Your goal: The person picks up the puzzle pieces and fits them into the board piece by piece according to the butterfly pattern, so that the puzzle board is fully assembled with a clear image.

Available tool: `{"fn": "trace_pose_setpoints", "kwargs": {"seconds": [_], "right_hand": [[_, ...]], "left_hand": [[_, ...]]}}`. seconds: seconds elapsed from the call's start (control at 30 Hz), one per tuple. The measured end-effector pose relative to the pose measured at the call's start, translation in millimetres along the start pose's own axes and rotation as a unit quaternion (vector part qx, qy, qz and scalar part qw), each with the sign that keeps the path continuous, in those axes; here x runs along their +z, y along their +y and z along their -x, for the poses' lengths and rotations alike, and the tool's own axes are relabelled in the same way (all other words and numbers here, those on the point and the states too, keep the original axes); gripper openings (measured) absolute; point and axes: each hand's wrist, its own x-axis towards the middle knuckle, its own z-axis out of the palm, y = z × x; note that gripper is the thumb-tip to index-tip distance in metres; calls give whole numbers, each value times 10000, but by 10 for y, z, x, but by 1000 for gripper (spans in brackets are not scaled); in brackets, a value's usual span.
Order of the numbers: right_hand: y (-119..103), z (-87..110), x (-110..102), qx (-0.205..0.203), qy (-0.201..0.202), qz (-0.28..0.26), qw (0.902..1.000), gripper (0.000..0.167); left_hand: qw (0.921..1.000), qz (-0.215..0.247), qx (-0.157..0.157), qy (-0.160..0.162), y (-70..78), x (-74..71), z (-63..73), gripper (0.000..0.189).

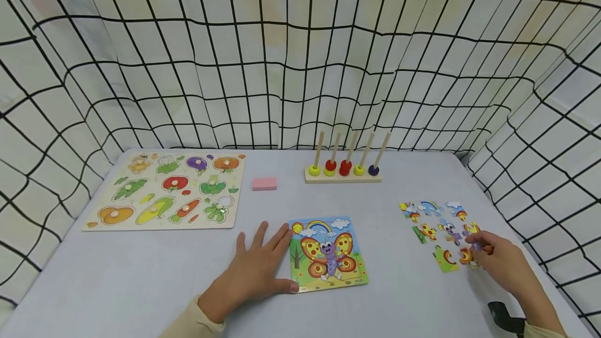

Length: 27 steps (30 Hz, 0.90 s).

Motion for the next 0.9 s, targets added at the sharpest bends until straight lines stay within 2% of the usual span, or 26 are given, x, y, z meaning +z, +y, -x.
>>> {"fn": "trace_pose_setpoints", "kwargs": {"seconds": [0.37,0.6,0.73,0.9], "right_hand": [[63,-32,-23,-39,-67,261,9996,39],[130,-39,13,-353,-60,455,9983,38],[120,-50,31,-288,-171,448,9984,40],[141,-49,44,-420,-43,560,9975,38]], "left_hand": [[10000,-6,10,32,-4,2,3,115],[10000,20,10,-28,-6,8,1,115],[10000,-28,-10,-45,1,2,0,115],[10000,-28,10,-37,-1,2,1,114]]}}
